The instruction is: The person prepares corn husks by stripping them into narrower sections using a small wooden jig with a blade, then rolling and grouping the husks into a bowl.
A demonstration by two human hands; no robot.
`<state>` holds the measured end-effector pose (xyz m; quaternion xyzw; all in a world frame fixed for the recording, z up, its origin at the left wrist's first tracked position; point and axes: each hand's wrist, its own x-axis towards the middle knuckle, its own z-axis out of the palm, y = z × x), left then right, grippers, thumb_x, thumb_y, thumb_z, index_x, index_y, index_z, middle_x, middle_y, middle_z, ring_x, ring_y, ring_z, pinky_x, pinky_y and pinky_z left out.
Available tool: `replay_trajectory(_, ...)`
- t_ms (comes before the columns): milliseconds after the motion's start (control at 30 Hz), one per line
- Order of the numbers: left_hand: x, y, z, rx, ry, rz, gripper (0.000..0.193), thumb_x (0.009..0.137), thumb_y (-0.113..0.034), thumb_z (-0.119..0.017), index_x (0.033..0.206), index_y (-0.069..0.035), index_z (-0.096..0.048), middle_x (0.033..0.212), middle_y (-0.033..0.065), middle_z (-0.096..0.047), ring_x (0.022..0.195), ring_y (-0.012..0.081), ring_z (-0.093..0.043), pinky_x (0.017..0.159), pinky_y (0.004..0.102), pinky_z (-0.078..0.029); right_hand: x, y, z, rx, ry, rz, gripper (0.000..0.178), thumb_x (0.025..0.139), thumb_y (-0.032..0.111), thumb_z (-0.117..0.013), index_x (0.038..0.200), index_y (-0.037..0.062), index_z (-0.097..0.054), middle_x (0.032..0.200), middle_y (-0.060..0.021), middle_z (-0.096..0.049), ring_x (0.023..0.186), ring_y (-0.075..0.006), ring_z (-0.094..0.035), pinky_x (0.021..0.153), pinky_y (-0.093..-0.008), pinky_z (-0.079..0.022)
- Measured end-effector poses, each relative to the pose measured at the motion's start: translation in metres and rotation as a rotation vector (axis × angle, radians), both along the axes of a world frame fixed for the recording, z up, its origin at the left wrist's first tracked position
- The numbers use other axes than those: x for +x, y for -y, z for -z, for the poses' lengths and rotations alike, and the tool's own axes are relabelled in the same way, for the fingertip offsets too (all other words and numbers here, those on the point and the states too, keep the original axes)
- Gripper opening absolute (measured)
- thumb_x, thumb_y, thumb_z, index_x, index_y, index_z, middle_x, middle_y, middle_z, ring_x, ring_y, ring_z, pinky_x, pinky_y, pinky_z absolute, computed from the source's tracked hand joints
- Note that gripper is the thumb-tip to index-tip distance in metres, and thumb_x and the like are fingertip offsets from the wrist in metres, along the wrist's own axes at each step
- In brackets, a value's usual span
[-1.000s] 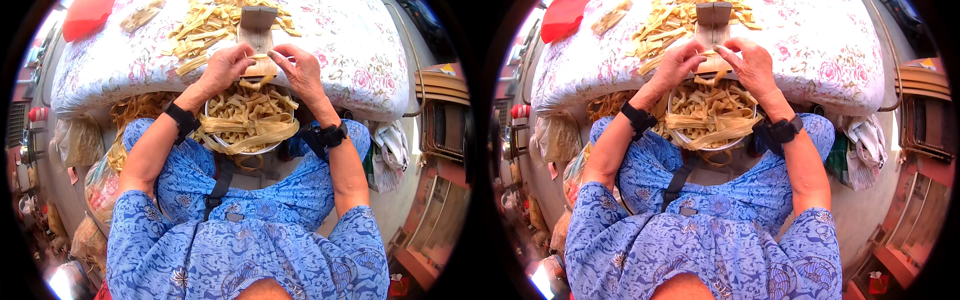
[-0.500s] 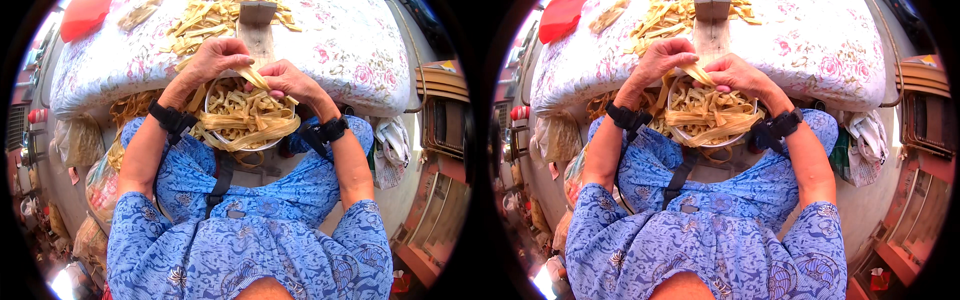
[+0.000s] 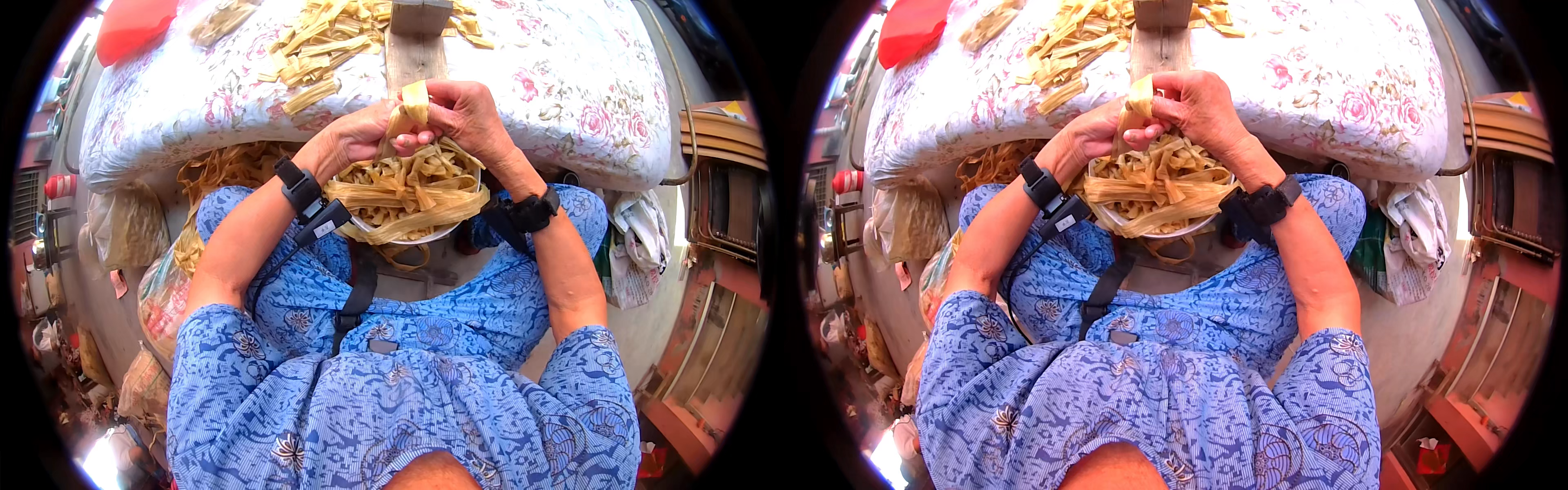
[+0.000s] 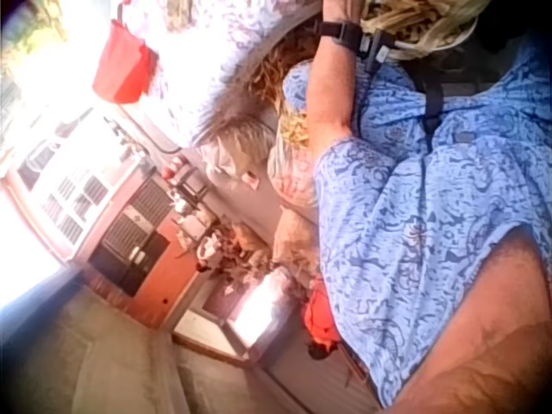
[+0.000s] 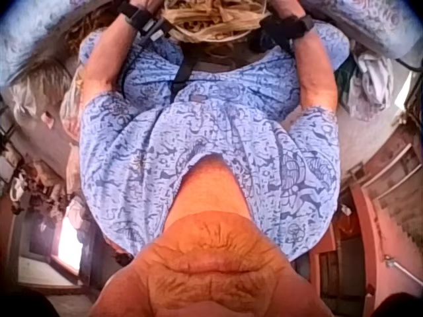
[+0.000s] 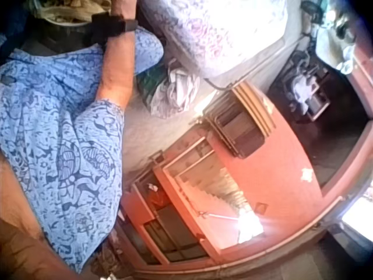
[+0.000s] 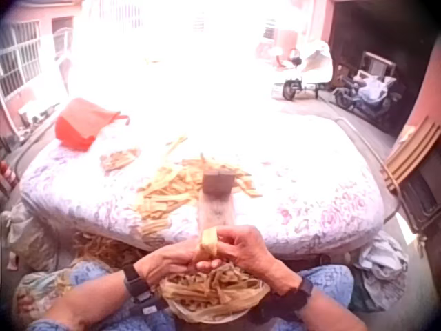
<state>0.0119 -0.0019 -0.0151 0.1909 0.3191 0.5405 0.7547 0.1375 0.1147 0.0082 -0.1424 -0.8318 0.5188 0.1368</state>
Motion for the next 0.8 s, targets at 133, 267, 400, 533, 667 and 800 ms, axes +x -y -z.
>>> replay_trajectory(133, 0.008, -0.001, -0.006, -0.052, 0.078, -0.194, 0.016, 0.087, -0.012, -0.053, 0.098, 0.0, -0.053, 0.071, 0.0036, -0.055, 0.053, 0.0036, -0.049, 0.044, 0.0135, -0.039, 0.001, 0.0, -0.005, 0.369, -0.202, 0.102, 0.015, 0.072, 0.021, -0.061, 0.079, 0.0086, -0.064, 0.068, -0.0078, -0.057, 0.061, -0.0245, -0.055, 0.056, -0.0331, -0.044)
replay_trajectory(267, 0.012, -0.004, -0.013, 0.03, -0.176, -0.527, 0.014, 0.088, -0.013, -0.051, 0.093, -0.001, -0.056, 0.077, 0.0045, -0.059, 0.057, 0.0051, -0.052, 0.051, 0.0153, -0.043, 0.0, 0.006, -0.014, 0.667, -0.296, 0.313, 0.018, 0.073, 0.029, -0.062, 0.077, 0.0114, -0.065, 0.066, -0.0076, -0.055, 0.062, -0.0239, -0.053, 0.055, -0.0337, -0.042)
replay_trajectory(400, 0.01, -0.003, -0.014, 0.18, -0.482, -0.668, 0.02, 0.089, -0.016, -0.051, 0.093, 0.002, -0.059, 0.078, 0.0043, -0.062, 0.06, 0.007, -0.056, 0.058, 0.018, -0.047, 0.0, 0.009, -0.018, 0.359, -0.068, 0.309, 0.022, 0.075, 0.03, -0.062, 0.074, 0.0089, -0.066, 0.058, -0.007, -0.055, 0.053, -0.0214, -0.053, 0.049, -0.0305, -0.04)
replay_trajectory(533, 0.012, 0.001, -0.016, 0.212, -0.714, -0.641, 0.022, 0.089, -0.019, -0.052, 0.09, 0.002, -0.058, 0.076, 0.0058, -0.062, 0.06, 0.0073, -0.057, 0.057, 0.0191, -0.047, -0.002, 0.004, -0.009, 0.168, -0.024, 0.243, 0.019, 0.073, 0.027, -0.063, 0.075, 0.0081, -0.067, 0.055, -0.008, -0.056, 0.048, -0.021, -0.053, 0.047, -0.03, -0.041)
replay_trajectory(667, 0.015, 0.001, -0.021, 0.247, -1.14, -0.535, 0.022, 0.086, -0.019, -0.055, 0.094, 0.0, -0.05, 0.068, 0.0059, -0.062, 0.058, 0.0083, -0.058, 0.054, 0.0203, -0.046, -0.003, 0.009, -0.003, 0.136, -0.036, 0.221, 0.014, 0.071, 0.021, -0.063, 0.073, 0.0076, -0.066, 0.052, -0.0082, -0.055, 0.046, -0.0195, -0.054, 0.046, -0.0301, -0.042)
replay_trajectory(800, 0.015, 0.002, -0.017, 0.149, -1.109, -0.514, 0.026, 0.084, -0.017, -0.056, 0.101, -0.002, -0.042, 0.061, 0.0052, -0.06, 0.057, 0.008, -0.057, 0.051, 0.0217, -0.045, -0.004, 0.018, 0.0, 0.278, -0.038, 0.258, 0.012, 0.072, 0.018, -0.061, 0.069, 0.006, -0.064, 0.052, -0.0075, -0.056, 0.048, -0.0159, -0.056, 0.046, -0.0292, -0.042)
